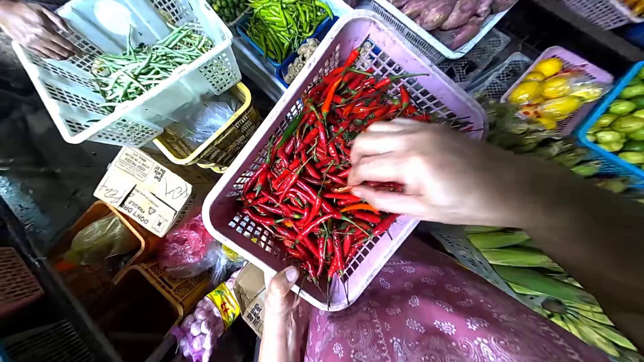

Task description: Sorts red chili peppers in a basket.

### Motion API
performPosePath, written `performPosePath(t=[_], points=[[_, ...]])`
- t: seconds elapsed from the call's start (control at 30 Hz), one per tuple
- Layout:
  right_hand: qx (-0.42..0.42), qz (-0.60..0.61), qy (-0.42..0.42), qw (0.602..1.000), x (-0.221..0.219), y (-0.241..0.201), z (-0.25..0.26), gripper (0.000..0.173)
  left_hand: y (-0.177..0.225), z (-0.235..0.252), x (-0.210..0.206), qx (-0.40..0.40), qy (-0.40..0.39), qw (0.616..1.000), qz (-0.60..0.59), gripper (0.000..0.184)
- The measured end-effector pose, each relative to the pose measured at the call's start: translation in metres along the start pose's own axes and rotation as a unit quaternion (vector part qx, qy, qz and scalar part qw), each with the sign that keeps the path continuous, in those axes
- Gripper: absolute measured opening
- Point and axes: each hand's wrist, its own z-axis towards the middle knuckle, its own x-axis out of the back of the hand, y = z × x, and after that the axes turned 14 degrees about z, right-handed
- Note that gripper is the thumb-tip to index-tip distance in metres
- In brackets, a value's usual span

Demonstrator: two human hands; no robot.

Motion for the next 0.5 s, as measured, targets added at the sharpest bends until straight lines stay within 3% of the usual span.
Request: performPosePath(t=[0.1, 0.2, 0.3, 0.37, 0.5], points=[[0.017, 0.033, 0.06, 0.998, 0.037, -0.005, -0.02, 0.019, -0.001, 0.003, 0.005, -0.014, 0.003, 1.0, -0.012, 0.027], [-0.041, 0.01, 0.041, 0.998, 0.069, -0.015, -0.045, 0.019, -0.005, 0.007, 0.018, -0.027, 0.004, 1.0, -0.01, 0.027], [-0.11, -0.081, -0.002, 0.991, 0.062, 0.003, -0.073, 0.034, 0.0, 0.006, 0.023, -0.024, 0.036, 0.999, -0.001, 0.022], [-0.141, -0.119, -0.017, 0.983, 0.05, 0.015, -0.075, 0.042, 0.0, 0.007, 0.03, -0.039, 0.013, 0.999, -0.005, 0.023], [-0.117, -0.069, 0.042, 0.99, 0.036, 0.016, -0.027, 0.033, 0.002, 0.003, 0.028, -0.039, -0.001, 0.999, -0.011, 0.025]])
